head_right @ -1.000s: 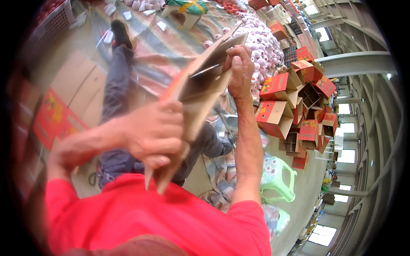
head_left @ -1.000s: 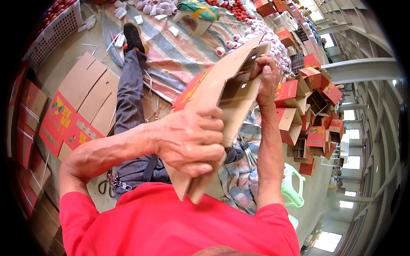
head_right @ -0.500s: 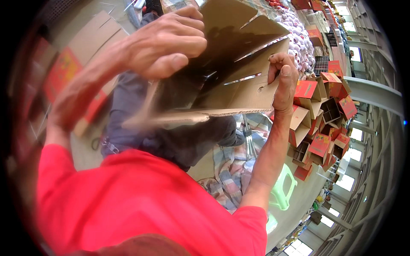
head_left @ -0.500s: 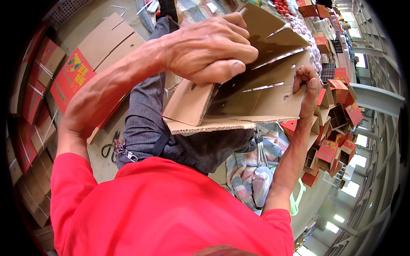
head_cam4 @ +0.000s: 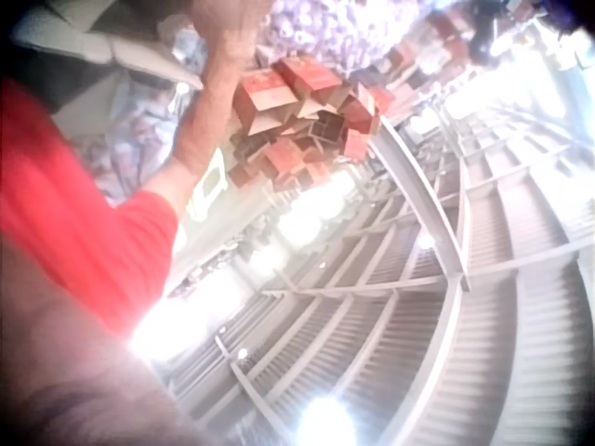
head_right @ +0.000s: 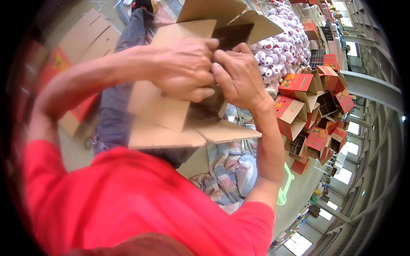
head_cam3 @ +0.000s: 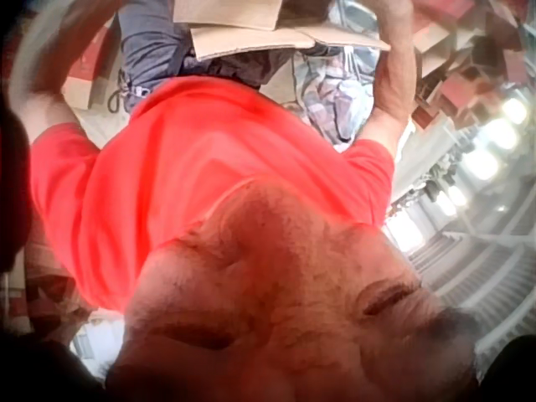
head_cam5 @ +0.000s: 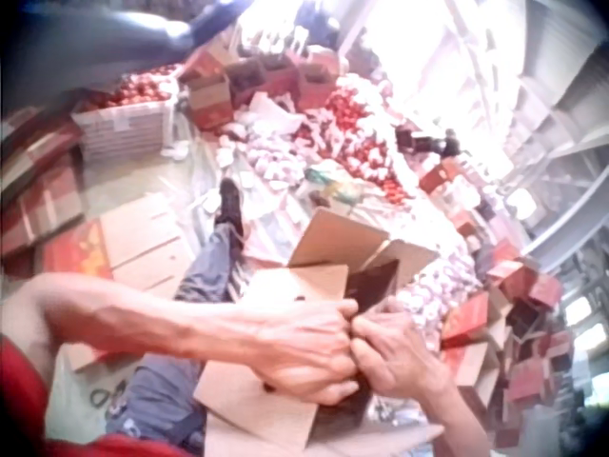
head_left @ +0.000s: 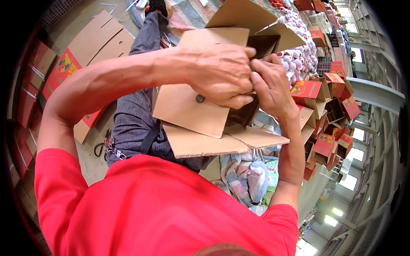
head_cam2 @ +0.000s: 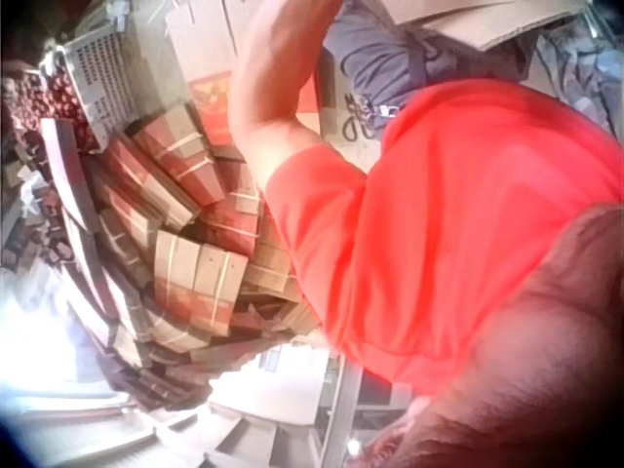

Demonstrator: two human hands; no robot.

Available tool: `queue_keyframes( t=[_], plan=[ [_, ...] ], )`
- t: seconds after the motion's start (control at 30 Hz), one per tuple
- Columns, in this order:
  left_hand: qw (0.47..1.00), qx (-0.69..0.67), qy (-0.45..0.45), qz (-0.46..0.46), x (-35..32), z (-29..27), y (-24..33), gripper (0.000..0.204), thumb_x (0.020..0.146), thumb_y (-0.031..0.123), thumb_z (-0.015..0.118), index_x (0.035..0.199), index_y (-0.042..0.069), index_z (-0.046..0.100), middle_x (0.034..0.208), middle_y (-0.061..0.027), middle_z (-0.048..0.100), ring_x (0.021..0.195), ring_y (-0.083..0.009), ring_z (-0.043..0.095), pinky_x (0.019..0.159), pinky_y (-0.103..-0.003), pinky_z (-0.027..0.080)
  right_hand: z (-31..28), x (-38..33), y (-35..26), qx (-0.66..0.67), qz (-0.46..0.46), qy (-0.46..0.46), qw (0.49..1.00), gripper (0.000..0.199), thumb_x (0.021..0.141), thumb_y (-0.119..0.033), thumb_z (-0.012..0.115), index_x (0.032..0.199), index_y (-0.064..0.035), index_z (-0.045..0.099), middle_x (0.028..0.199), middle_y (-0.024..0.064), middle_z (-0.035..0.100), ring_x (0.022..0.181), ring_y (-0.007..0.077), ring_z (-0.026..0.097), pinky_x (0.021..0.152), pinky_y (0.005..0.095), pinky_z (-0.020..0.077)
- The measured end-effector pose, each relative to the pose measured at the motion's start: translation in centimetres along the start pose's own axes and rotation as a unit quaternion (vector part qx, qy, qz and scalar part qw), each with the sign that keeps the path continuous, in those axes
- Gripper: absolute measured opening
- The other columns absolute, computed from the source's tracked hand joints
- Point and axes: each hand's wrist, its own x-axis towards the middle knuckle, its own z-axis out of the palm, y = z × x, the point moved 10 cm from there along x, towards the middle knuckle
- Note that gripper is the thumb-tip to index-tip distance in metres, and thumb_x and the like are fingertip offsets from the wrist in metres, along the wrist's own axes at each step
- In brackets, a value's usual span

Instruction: The person sits on the floor and repeatedly assembles flat cardboard boxes into open containers. They fold the flaps, tuck the tabs, and then place the finished boxes aside. The process is repeated multiple times with identical boxes.

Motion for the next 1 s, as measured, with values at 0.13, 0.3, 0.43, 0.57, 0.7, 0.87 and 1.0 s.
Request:
queue_keyframes(
  t=[0.13, 0.3, 0.43, 0.57, 0.7, 0.87, 1.0],
  plan=[
    [0.997, -0.009, 0.082, 0.002, -1.4, 1.8, -0.2, 0.033, 0.096, 0.028, 0.060, 0.074, 0.003, 0.062, 0.076, -0.0165, 0.063, 0.086, -0.0332, 0.064, 0.101, -0.048, 0.044, 2.0, -0.9, 1.5, 0.068, -0.004, 0.046, 0.997, 0.015, 0.094, -0.008, 0.057, 0.081, -0.0038, 0.053, 0.071, 0.0130, 0.052, 0.069, 0.0358, 0.053, 0.081, 0.0438, 0.0408],
    [0.991, -0.067, 0.101, -0.055, -4.5, 3.3, -1.5, 0.020, 0.090, 0.020, 0.067, 0.087, 0.000, 0.066, 0.093, -0.0184, 0.066, 0.106, -0.0373, 0.061, 0.109, -0.051, 0.045, 4.2, -1.2, 1.8, 0.063, -0.052, 0.133, 0.988, 0.007, 0.092, -0.008, 0.061, 0.086, -0.0047, 0.058, 0.078, 0.0132, 0.056, 0.077, 0.0346, 0.056, 0.094, 0.0460, 0.0443],
    [0.988, -0.078, 0.103, -0.085, -8.0, 2.5, -2.0, 0.028, 0.084, 0.018, 0.074, 0.101, -0.002, 0.065, 0.116, -0.0233, 0.064, 0.127, -0.0429, 0.056, 0.112, -0.052, 0.045, 8.0, -2.1, 2.8, 0.096, -0.045, 0.157, 0.982, 0.031, 0.084, 0.001, 0.067, 0.112, -0.0034, 0.058, 0.100, 0.0150, 0.062, 0.100, 0.0367, 0.058, 0.105, 0.0515, 0.0435],
    [0.957, -0.023, 0.151, -0.248, -10.9, 1.8, -3.3, 0.037, 0.083, 0.019, 0.079, 0.106, -0.003, 0.061, 0.125, -0.0228, 0.061, 0.131, -0.0421, 0.055, 0.109, -0.050, 0.049, 12.1, -2.9, 3.7, 0.074, 0.018, 0.130, 0.989, 0.052, 0.081, 0.006, 0.066, 0.130, -0.0045, 0.049, 0.133, 0.0196, 0.052, 0.116, 0.0408, 0.053, 0.103, 0.0519, 0.0456],
    [0.962, 0.044, 0.079, -0.259, -9.8, 4.4, -4.9, 0.037, 0.081, 0.022, 0.080, 0.105, 0.000, 0.062, 0.116, -0.0165, 0.062, 0.122, -0.0356, 0.059, 0.103, -0.044, 0.050, 13.2, -4.0, 7.3, 0.117, 0.162, 0.118, 0.973, 0.036, 0.083, 0.007, 0.058, 0.118, -0.0011, 0.059, 0.129, 0.0196, 0.057, 0.116, 0.0425, 0.054, 0.100, 0.0462, 0.0468],
    [0.954, 0.141, 0.038, -0.260, -9.1, 6.6, -5.8, 0.024, 0.084, 0.018, 0.068, 0.102, 0.003, 0.065, 0.111, -0.0113, 0.063, 0.117, -0.0279, 0.059, 0.105, -0.040, 0.047, 13.2, -3.6, 3.7, -0.107, 0.100, 0.058, 0.987, 0.031, 0.085, 0.001, 0.066, 0.116, -0.0021, 0.067, 0.131, 0.0154, 0.061, 0.124, 0.0373, 0.055, 0.107, 0.0511, 0.0371],
    [0.945, 0.182, -0.002, -0.271, -10.0, 8.2, -6.3, 0.022, 0.085, 0.017, 0.067, 0.101, 0.002, 0.068, 0.108, -0.0103, 0.064, 0.116, -0.0266, 0.059, 0.103, -0.038, 0.047, 14.7, -4.1, 2.2, -0.158, 0.067, -0.033, 0.985, 0.032, 0.088, -0.010, 0.071, 0.119, -0.0025, 0.070, 0.132, 0.0148, 0.061, 0.136, 0.0352, 0.050, 0.111, 0.0522, 0.0354]
  ],
)
